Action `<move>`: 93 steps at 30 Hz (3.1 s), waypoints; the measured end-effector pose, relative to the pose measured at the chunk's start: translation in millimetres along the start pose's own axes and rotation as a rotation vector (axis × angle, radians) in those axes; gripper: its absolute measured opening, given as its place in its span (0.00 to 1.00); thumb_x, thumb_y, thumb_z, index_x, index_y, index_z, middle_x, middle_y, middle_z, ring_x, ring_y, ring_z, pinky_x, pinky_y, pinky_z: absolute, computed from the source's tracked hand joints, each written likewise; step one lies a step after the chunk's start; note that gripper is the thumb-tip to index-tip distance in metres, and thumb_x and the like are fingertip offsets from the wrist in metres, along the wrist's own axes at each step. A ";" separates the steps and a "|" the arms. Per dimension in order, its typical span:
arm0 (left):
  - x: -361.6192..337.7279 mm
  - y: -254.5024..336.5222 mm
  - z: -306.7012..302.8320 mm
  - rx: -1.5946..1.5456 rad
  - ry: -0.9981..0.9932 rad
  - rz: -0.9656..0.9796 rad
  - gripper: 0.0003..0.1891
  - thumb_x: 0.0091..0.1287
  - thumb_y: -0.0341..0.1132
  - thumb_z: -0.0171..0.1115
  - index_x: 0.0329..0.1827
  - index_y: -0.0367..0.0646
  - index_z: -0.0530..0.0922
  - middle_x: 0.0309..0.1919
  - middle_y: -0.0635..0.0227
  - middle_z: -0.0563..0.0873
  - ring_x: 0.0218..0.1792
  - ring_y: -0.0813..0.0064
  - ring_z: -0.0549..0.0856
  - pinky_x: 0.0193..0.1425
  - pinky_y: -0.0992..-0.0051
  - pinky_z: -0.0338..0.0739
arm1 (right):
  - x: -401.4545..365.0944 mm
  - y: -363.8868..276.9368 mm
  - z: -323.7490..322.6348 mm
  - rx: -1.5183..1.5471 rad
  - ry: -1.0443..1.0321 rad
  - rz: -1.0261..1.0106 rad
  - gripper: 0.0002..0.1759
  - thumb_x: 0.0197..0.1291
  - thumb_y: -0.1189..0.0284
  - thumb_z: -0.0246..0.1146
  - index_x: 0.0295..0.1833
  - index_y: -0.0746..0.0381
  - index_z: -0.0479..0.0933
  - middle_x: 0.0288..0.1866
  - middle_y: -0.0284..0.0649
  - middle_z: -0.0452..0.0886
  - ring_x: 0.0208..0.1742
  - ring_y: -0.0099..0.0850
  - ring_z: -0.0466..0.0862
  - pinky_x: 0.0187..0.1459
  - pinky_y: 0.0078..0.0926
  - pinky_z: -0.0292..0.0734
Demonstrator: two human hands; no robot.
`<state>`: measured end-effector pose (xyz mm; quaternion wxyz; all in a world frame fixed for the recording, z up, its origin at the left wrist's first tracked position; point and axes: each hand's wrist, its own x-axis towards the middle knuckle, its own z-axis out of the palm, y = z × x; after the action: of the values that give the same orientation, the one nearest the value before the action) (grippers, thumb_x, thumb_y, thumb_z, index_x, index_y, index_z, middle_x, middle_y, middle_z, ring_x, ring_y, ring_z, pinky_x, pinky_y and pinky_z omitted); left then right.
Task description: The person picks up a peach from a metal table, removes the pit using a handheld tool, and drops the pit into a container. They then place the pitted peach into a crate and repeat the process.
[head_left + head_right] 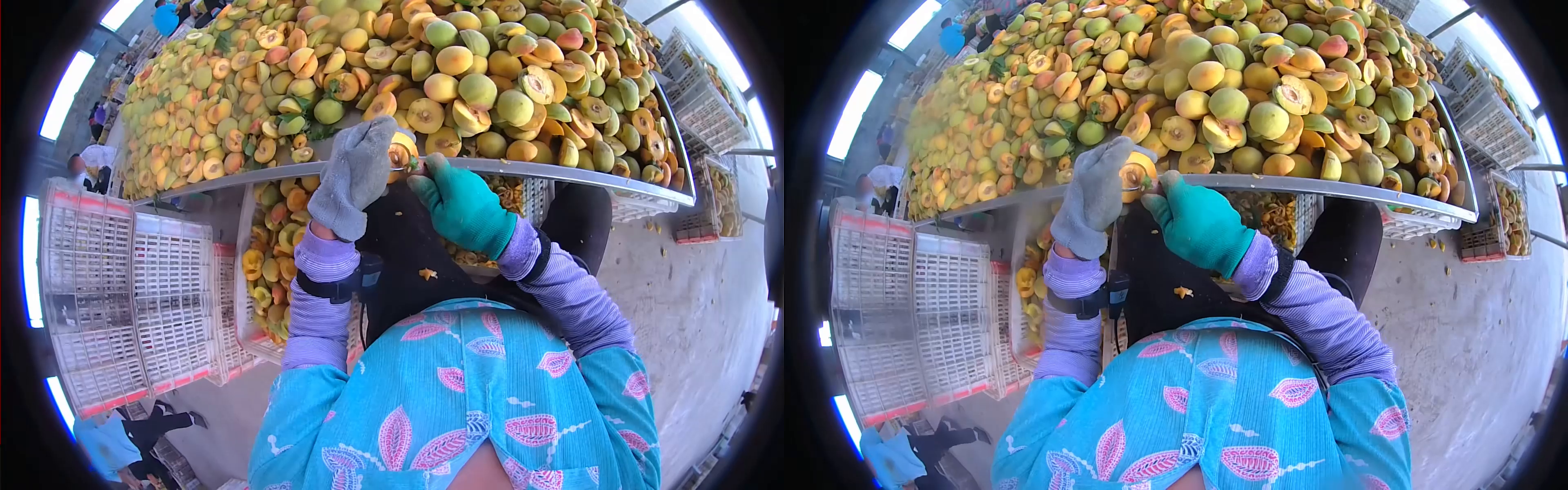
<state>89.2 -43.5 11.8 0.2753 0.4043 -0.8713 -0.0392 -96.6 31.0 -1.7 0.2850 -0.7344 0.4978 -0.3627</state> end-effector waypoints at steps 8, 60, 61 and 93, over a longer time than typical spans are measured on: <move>0.9 69.8 17.2 -0.858 0.490 -0.407 0.20 0.78 0.46 0.49 0.55 0.37 0.78 0.47 0.63 0.85 0.42 0.71 0.86 0.44 0.73 0.81 | -7.7 -37.1 -3.1 0.846 -0.038 0.479 0.18 0.75 0.57 0.52 0.49 0.62 0.71 0.23 0.38 0.77 0.18 0.31 0.76 0.21 0.29 0.71; 29.9 75.5 26.4 -1.224 0.063 -0.611 0.24 0.77 0.48 0.46 0.39 0.35 0.83 0.33 0.61 0.86 0.32 0.71 0.85 0.41 0.72 0.81 | -28.4 -1.5 -25.4 1.037 -0.173 0.425 0.20 0.77 0.53 0.47 0.39 0.58 0.70 0.21 0.31 0.69 0.15 0.22 0.68 0.18 0.21 0.65; 29.8 74.0 26.5 -1.091 0.055 -0.513 0.20 0.77 0.41 0.45 0.39 0.35 0.82 0.33 0.61 0.89 0.34 0.71 0.87 0.45 0.72 0.81 | -30.4 -2.5 -25.6 1.065 -0.171 0.432 0.20 0.77 0.53 0.47 0.40 0.59 0.69 0.21 0.32 0.69 0.15 0.23 0.69 0.16 0.22 0.67; -2.3 88.2 55.7 -1.475 -0.059 -0.747 0.20 0.68 0.41 0.54 0.57 0.38 0.74 0.40 0.63 0.84 0.31 0.76 0.84 0.26 0.81 0.76 | -92.9 38.7 -32.3 0.351 0.243 0.375 0.16 0.73 0.60 0.58 0.43 0.64 0.72 0.24 0.40 0.77 0.20 0.34 0.81 0.21 0.31 0.74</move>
<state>1.7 8.6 -10.7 0.4158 0.3817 -0.4369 -0.7004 -165.6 103.1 -36.5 0.4081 -0.5200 0.5849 -0.4699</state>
